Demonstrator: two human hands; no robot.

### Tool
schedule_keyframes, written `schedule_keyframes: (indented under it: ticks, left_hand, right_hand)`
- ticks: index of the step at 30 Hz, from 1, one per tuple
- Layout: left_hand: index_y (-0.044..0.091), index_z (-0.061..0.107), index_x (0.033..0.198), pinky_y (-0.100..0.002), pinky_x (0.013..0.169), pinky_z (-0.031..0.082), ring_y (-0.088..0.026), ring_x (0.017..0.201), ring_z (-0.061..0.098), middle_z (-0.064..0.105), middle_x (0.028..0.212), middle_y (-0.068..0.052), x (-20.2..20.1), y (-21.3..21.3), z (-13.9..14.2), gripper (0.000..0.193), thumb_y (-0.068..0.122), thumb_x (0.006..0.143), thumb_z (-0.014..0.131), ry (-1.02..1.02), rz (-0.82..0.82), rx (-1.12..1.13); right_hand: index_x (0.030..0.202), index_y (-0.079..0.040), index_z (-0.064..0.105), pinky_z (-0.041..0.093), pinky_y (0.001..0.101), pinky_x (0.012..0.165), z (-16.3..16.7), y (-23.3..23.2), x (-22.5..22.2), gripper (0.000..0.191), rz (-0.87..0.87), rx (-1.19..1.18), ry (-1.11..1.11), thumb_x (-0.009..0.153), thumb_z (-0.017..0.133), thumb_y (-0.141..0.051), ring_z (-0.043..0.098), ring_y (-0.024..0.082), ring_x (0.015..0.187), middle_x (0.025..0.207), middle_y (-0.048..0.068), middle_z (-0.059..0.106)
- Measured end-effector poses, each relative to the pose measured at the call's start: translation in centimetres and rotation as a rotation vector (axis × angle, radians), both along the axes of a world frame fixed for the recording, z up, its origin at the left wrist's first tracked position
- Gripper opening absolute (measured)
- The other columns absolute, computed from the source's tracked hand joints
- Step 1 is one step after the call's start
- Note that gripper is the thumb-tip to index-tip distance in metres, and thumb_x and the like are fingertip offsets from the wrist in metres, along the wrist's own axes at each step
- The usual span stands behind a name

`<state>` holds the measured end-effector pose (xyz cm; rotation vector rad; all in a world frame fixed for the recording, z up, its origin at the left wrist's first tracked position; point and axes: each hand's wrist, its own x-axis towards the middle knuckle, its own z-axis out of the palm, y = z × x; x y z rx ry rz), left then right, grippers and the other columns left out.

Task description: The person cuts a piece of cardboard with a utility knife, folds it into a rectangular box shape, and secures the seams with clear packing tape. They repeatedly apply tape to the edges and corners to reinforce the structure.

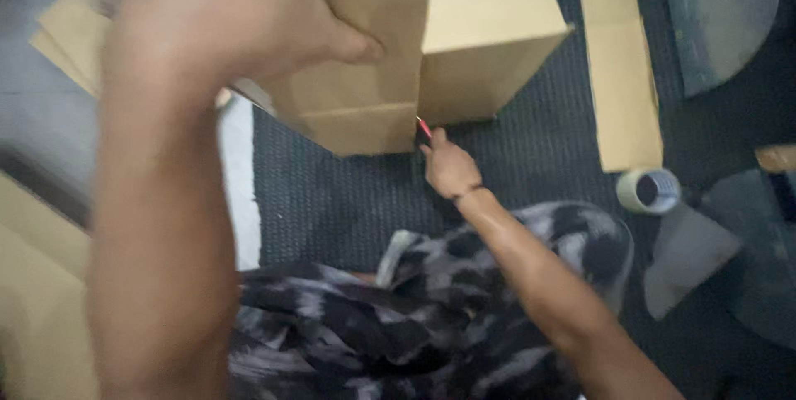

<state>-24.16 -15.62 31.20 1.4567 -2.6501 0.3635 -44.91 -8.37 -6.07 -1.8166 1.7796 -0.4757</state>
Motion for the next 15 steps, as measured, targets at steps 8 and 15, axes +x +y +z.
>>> schedule_keyframes:
  ticks: [8,15]
  left_hand:
    - [0.005,0.073,0.121,-0.033,0.06,0.06,-0.028,0.071,0.075,0.077,0.095,-0.018,1.7,-3.1,-3.7,0.04,0.031,0.092,0.078,-0.031,-0.351,0.395]
    - [-0.001,0.059,0.14,-0.04,0.07,0.061,-0.046,0.074,0.075,0.072,0.094,-0.034,1.4,-3.2,-6.3,0.06,0.038,0.096,0.072,0.156,0.254,0.72]
  right_hand:
    - [0.115,-0.003,0.044,0.051,0.0627,0.075,-6.7,-0.3,0.1,0.029,-0.043,0.045,-0.028,0.103,0.049,-0.03,0.067,0.053,0.086,0.092,0.031,0.07]
    - [0.12,-0.004,0.046,0.051,0.0619,0.083,-5.9,-0.1,0.0,0.033,-0.074,0.192,0.0,0.104,0.049,-0.033,0.067,0.053,0.092,0.096,0.032,0.069]
